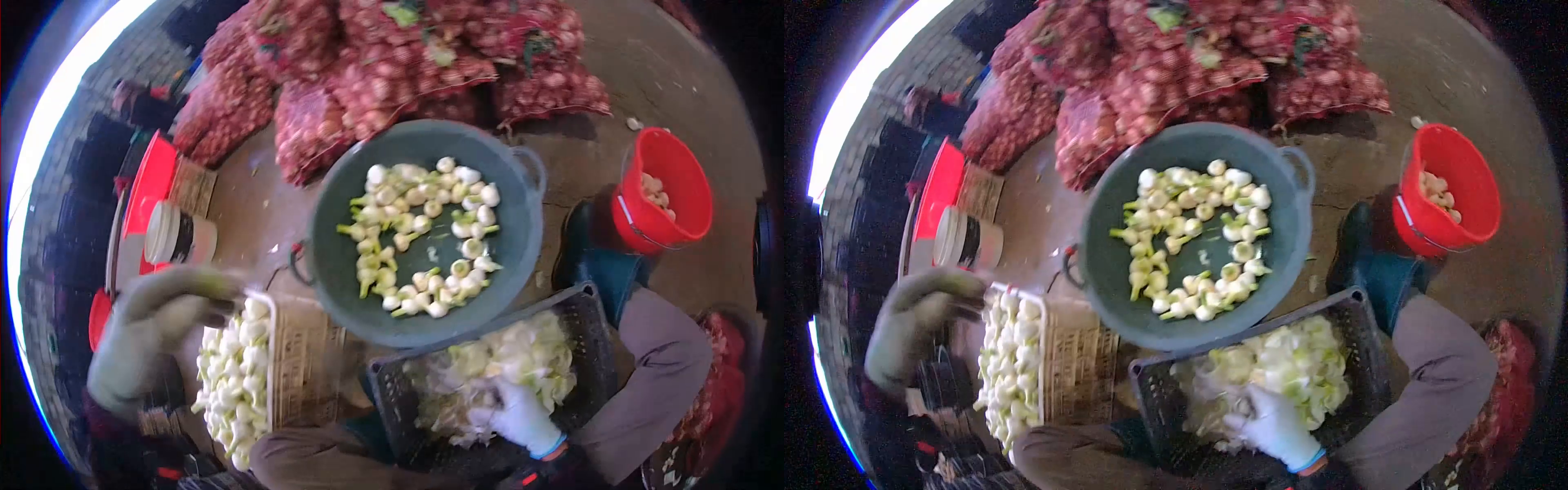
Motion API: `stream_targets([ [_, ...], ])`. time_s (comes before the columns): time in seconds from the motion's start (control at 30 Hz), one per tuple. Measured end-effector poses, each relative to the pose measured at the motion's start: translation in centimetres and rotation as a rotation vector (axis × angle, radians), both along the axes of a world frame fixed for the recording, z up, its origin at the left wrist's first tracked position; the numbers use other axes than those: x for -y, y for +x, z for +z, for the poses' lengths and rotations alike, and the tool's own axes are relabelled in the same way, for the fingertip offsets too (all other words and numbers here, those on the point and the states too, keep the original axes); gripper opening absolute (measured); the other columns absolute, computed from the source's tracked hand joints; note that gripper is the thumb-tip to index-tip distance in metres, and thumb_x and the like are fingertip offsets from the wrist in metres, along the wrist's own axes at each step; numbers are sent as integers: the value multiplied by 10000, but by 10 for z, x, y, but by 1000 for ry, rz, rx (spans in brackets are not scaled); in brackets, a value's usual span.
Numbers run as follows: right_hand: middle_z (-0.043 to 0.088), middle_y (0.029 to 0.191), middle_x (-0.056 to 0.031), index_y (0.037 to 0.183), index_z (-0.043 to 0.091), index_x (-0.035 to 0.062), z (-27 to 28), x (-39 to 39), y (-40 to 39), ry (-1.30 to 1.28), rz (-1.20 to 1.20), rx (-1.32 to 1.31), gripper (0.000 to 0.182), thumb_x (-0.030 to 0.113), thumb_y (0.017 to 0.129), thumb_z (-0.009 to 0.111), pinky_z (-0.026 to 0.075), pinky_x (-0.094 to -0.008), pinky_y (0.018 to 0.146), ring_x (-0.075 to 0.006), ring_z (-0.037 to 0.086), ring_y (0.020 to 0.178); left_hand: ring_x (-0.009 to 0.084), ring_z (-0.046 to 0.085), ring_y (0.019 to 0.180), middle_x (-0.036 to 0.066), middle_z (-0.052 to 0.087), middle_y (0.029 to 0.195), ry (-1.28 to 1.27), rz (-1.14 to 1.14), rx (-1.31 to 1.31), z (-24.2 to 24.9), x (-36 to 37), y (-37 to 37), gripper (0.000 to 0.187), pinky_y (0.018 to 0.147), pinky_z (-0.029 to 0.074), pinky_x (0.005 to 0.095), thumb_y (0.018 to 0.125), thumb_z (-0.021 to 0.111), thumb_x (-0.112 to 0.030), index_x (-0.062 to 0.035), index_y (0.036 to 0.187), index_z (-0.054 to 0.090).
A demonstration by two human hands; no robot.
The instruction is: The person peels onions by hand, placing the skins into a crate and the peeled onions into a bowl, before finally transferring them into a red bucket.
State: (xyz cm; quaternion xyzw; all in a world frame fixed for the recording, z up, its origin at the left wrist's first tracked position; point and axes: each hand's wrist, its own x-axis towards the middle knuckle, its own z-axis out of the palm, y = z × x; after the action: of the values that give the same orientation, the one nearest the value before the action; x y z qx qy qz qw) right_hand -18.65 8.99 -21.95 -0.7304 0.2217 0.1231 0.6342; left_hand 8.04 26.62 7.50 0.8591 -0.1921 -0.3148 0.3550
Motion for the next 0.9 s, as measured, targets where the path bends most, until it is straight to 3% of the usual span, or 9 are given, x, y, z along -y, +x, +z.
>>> stream_targets([
  [0.13,593,723,-14,1184,573,20,-22,4,-14,50,-132,116,401,263,877,661,446,-277,552,-112,527,579,130,585,1013,74,636,1128,203,-294,-176,-148,103,51,408,899,470,293,924,586,-196,13,1272,541],
  [0.17,611,723,-178,1050,602,4,-31,9,-8,62,-244,147,284,254,915,607,466,-399,573,-361,609,653,149,577,1044,91,627,1165,216,-294,-210,-163,124,63,427,933,456,306,908,601,-180,11,1284,530],
  [0.27,620,770,-173,1040,608,11,-6,29,-7,129,-296,-4,275,265,937,577,476,-391,595,-349,617,693,388,568,1086,249,572,1193,224,-288,424,-400,138,127,471,917,467,440,797,634,-229,-69,1232,551],
  [0.43,594,738,-190,1010,618,16,-7,52,17,185,-211,-183,221,218,935,571,460,-412,576,-357,604,665,385,601,954,198,611,1019,289,-84,631,-510,168,144,241,821,489,452,761,685,-187,-67,969,674],
  [0.47,588,715,-184,1006,621,15,-8,47,15,140,-337,-79,206,201,934,570,457,-408,560,-351,595,633,290,646,799,159,641,840,232,-84,741,-516,162,149,176,716,506,394,771,651,-130,-31,914,677],
  [0.57,584,649,-124,989,621,4,-6,37,19,240,-461,-56,197,187,936,573,459,-384,518,-262,591,550,110,521,512,32,575,615,-76,246,24,-440,158,130,93,509,409,249,780,594,-91,-3,756,610],
  [0.67,551,607,-35,927,603,36,-15,18,14,289,-544,58,204,234,956,564,417,-313,442,-140,548,495,98,554,634,37,592,742,-181,226,-269,-338,138,58,104,569,434,242,816,561,-58,3,899,579],
  [0.73,588,715,-8,1205,561,25,-15,17,11,654,-633,-16,374,289,942,587,401,-233,481,-68,487,527,154,614,742,66,617,893,-276,403,-657,-297,114,-4,279,679,522,278,817,587,5,16,1090,530],
  [0.9,546,705,6,1119,575,37,-3,13,-8,610,-456,131,249,232,964,564,404,-237,431,-60,480,515,196,583,1028,128,576,1215,-135,-38,-442,-246,55,-152,670,879,484,311,817,661,-66,-57,1420,371],
])
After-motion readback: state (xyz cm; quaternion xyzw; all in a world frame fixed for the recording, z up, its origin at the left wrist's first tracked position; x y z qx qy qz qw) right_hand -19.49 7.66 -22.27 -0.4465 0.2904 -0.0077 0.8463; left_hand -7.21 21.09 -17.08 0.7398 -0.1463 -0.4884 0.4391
